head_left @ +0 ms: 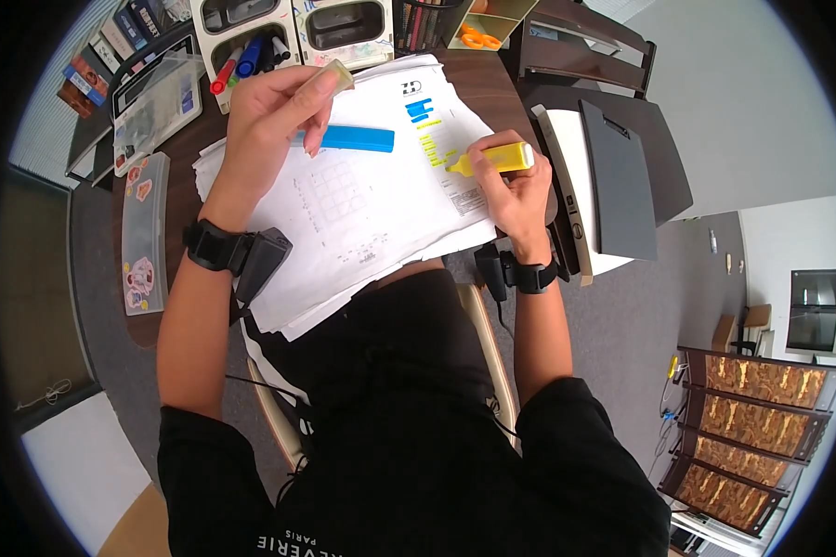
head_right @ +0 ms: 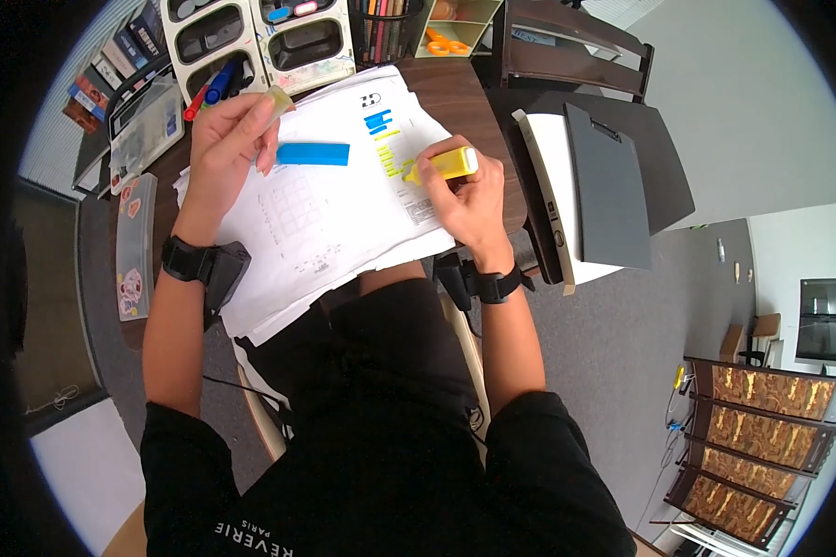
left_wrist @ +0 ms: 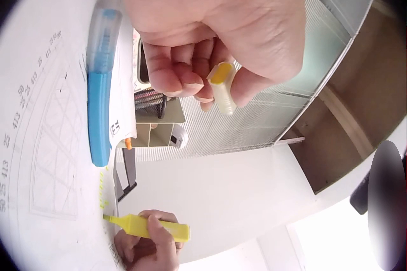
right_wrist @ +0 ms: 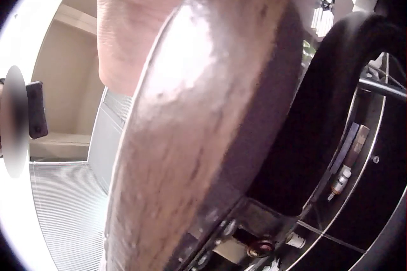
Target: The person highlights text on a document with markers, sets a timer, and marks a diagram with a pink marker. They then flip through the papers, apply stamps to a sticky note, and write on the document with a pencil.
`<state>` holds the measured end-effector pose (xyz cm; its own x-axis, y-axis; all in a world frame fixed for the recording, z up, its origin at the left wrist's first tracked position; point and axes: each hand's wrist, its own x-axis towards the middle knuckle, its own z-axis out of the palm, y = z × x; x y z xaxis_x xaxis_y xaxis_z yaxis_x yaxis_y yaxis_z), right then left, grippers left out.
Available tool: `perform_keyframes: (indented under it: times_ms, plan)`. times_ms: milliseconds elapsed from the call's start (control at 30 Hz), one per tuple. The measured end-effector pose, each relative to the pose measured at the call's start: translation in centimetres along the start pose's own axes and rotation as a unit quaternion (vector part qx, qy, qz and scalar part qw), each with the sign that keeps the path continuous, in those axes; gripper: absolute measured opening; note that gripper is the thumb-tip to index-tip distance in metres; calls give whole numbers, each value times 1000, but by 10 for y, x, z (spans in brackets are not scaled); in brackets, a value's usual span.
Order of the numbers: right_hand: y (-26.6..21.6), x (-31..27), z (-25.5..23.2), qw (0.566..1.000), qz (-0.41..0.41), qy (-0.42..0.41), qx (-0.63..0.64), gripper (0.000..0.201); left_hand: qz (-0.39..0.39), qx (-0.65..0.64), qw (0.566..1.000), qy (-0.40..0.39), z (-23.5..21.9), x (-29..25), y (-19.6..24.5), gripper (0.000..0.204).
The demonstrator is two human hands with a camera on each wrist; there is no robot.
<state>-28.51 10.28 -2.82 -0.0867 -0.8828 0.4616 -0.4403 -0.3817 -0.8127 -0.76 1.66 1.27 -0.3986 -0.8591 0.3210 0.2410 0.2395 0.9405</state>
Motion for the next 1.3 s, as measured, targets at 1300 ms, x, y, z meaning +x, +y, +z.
perform_keyframes:
  times_ms: [1300]
  plan:
    - [-5,-5,-5,999,-53,-8,2,6,7,0,1000,-8,-2,1,-5,31]
